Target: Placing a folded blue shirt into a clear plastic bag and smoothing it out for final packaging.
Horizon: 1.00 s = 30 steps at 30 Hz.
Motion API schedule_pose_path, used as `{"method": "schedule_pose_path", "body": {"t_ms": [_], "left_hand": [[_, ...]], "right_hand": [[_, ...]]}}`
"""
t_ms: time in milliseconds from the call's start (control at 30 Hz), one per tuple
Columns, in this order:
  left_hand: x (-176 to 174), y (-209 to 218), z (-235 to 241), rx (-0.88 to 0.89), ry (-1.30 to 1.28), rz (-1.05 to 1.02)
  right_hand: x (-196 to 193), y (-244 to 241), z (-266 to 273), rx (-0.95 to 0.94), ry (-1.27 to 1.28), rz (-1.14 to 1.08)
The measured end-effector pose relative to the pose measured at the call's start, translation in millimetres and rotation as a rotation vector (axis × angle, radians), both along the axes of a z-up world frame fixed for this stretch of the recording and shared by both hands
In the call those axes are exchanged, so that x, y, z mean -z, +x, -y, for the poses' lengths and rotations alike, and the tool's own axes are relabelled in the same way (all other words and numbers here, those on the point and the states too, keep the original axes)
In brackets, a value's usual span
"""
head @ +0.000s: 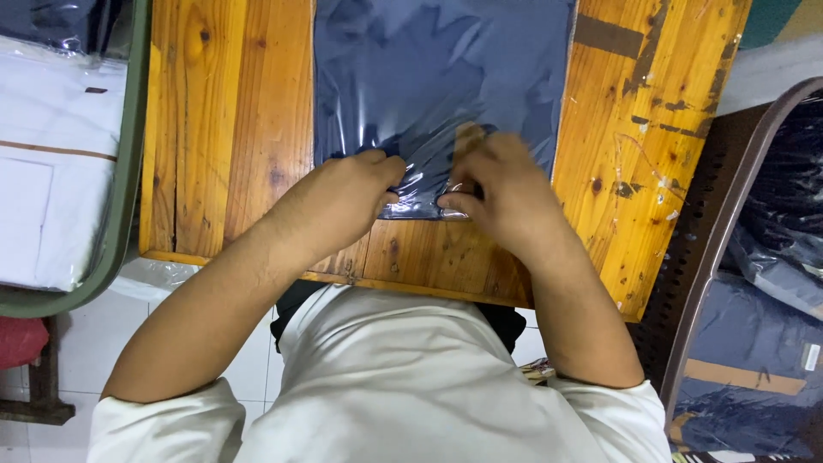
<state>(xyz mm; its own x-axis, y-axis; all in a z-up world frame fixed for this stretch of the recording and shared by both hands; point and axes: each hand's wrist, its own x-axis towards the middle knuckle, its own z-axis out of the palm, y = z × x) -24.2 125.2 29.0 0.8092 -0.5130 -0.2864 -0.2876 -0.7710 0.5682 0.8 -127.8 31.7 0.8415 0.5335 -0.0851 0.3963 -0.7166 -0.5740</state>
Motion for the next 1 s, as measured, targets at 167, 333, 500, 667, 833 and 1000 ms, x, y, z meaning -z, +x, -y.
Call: {"method": "schedule_pose_path", "body": {"t_ms": [167,333,500,667,833,1000], "left_hand": [[3,-6,-5,0.004,-0.037,0.16],[-32,-23,-45,-0.042,-0.037,0.22],[-9,-42,-63,-0.118,-0.3,0.304],[7,-52,-69,-0.184,-0.484,0.389],[12,-58,-75,-0.209,-0.576,0.364],[11,-61,-80,-0.282,-0.576,0.244]], "right_hand": [[5,3,11,-0.013,-0.129,0.421],[-2,4,9,-0.04,-0.012,0.238],[-2,0,-28,-0.259,0.112,0.231],[4,3,-74,-0.483,0.166,0.141],[14,2,-88,-0.524,0.074,0.038],[14,5,-95,-0.532,0.016,-0.01]]}}
